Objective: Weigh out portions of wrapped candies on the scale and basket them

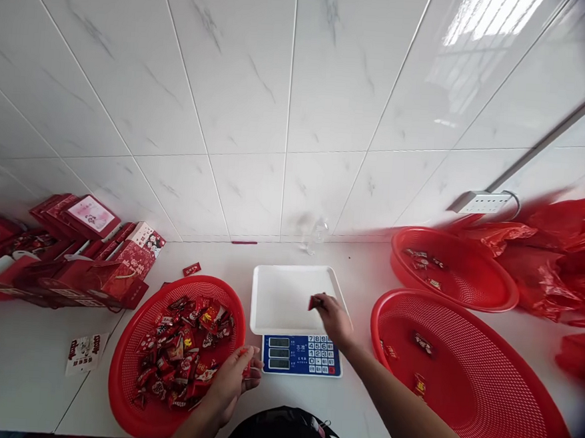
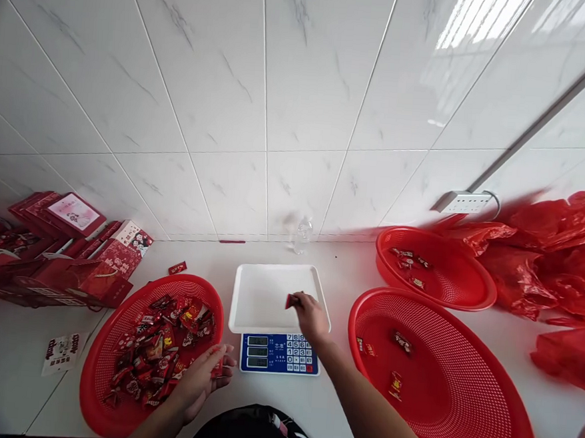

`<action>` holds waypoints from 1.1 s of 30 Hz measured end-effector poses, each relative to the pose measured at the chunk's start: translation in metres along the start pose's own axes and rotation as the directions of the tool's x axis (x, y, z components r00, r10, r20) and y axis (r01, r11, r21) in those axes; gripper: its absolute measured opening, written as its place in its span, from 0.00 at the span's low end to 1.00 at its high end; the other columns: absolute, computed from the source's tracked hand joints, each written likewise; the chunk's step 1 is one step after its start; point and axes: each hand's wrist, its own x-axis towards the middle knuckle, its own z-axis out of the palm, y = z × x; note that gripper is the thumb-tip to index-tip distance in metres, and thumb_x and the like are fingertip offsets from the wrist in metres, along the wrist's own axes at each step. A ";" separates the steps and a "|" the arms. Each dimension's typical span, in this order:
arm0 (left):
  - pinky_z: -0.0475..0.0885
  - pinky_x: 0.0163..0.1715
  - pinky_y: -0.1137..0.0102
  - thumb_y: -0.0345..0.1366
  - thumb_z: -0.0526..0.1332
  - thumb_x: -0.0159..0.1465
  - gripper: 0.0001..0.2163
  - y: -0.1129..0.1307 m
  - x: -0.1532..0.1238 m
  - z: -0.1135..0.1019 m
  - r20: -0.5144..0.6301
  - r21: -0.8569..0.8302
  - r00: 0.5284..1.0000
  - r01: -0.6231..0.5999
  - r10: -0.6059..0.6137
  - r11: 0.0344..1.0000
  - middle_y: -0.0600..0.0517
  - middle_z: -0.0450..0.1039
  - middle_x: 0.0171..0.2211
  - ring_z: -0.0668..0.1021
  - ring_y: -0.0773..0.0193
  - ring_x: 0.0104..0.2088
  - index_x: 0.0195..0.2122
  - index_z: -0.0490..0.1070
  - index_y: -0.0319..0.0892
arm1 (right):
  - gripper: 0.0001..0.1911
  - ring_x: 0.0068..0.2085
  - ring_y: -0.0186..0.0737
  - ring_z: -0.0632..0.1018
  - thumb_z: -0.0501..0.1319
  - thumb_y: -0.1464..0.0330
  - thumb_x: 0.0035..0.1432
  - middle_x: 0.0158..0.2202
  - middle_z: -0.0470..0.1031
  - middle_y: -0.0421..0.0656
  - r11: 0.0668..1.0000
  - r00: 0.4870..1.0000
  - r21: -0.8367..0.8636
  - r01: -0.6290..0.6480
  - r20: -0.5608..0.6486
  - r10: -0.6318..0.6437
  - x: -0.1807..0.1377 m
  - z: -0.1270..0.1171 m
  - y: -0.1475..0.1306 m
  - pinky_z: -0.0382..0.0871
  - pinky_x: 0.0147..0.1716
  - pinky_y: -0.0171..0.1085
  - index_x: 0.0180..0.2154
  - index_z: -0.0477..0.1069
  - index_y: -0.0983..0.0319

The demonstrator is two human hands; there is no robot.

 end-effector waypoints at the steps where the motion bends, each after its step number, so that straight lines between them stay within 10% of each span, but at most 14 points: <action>1: 0.69 0.32 0.70 0.44 0.61 0.55 0.14 0.001 0.001 0.003 0.013 -0.009 1.000 0.005 -0.004 1.000 0.50 0.72 0.29 0.74 0.68 0.27 0.37 0.68 0.39 | 0.15 0.44 0.42 0.73 0.50 0.66 0.55 0.44 0.73 0.43 0.997 0.995 0.065 -0.044 -0.090 0.050 -0.009 -0.014 0.009 0.66 0.43 0.40 0.44 0.68 0.57; 7: 0.69 0.40 0.66 0.34 0.59 0.58 0.13 0.018 0.032 0.037 0.114 -0.050 0.993 -0.016 0.021 0.999 0.46 0.71 0.38 0.76 0.64 0.35 0.43 0.62 0.41 | 0.17 0.42 0.50 0.74 0.51 0.59 0.51 0.40 0.75 0.46 0.920 0.868 0.051 -0.388 -0.317 0.383 -0.070 -0.082 0.078 0.68 0.37 0.44 0.40 0.68 0.57; 14: 0.62 0.50 0.60 0.33 0.59 0.55 0.16 0.043 0.091 0.075 0.112 0.337 0.961 -0.276 0.252 0.900 0.43 0.64 0.51 0.68 0.56 0.52 0.44 0.60 0.43 | 0.30 0.55 0.58 0.65 0.51 0.57 0.49 0.53 0.65 0.54 0.874 0.819 -0.068 -0.481 -0.390 0.421 -0.101 -0.084 0.108 0.64 0.45 0.53 0.54 0.60 0.60; 18: 0.56 0.56 0.59 0.32 0.56 0.56 0.21 0.038 0.100 0.046 0.154 0.632 0.732 -0.589 0.663 0.504 0.43 0.59 0.56 0.61 0.56 0.58 0.52 0.58 0.42 | 0.33 0.57 0.62 0.61 0.51 0.55 0.50 0.57 0.60 0.56 0.868 0.814 -0.088 -0.490 -0.403 0.418 -0.099 -0.081 0.084 0.63 0.46 0.57 0.56 0.58 0.64; 21: 0.53 0.59 0.58 0.32 0.52 0.59 0.24 0.026 0.100 -0.006 0.176 0.841 0.554 -0.515 0.814 0.168 0.41 0.53 0.60 0.54 0.57 0.62 0.57 0.52 0.39 | 0.31 0.56 0.62 0.63 0.52 0.56 0.51 0.56 0.61 0.55 0.887 0.832 -0.079 -0.455 -0.393 0.392 -0.093 -0.079 0.065 0.64 0.45 0.57 0.55 0.61 0.63; 27: 0.46 0.58 0.51 0.45 0.54 0.58 0.33 -0.002 0.087 -0.133 -0.257 0.965 0.774 0.239 0.579 0.109 0.37 0.45 0.63 0.46 0.45 0.63 0.61 0.48 0.35 | 0.28 0.45 0.54 0.73 0.53 0.57 0.49 0.54 0.64 0.53 0.923 0.890 -0.035 -0.383 -0.281 0.358 -0.072 -0.063 0.043 0.69 0.42 0.51 0.51 0.65 0.61; 33: 0.39 0.59 0.55 0.47 0.59 0.54 0.34 -0.008 0.082 -0.164 -0.224 0.954 0.902 0.280 0.369 -0.107 0.39 0.38 0.65 0.42 0.44 0.63 0.61 0.53 0.41 | 0.25 0.41 0.46 0.77 0.52 0.56 0.51 0.53 0.64 0.52 0.970 0.937 0.044 -0.238 -0.254 0.241 -0.061 -0.045 0.028 0.74 0.38 0.43 0.47 0.68 0.61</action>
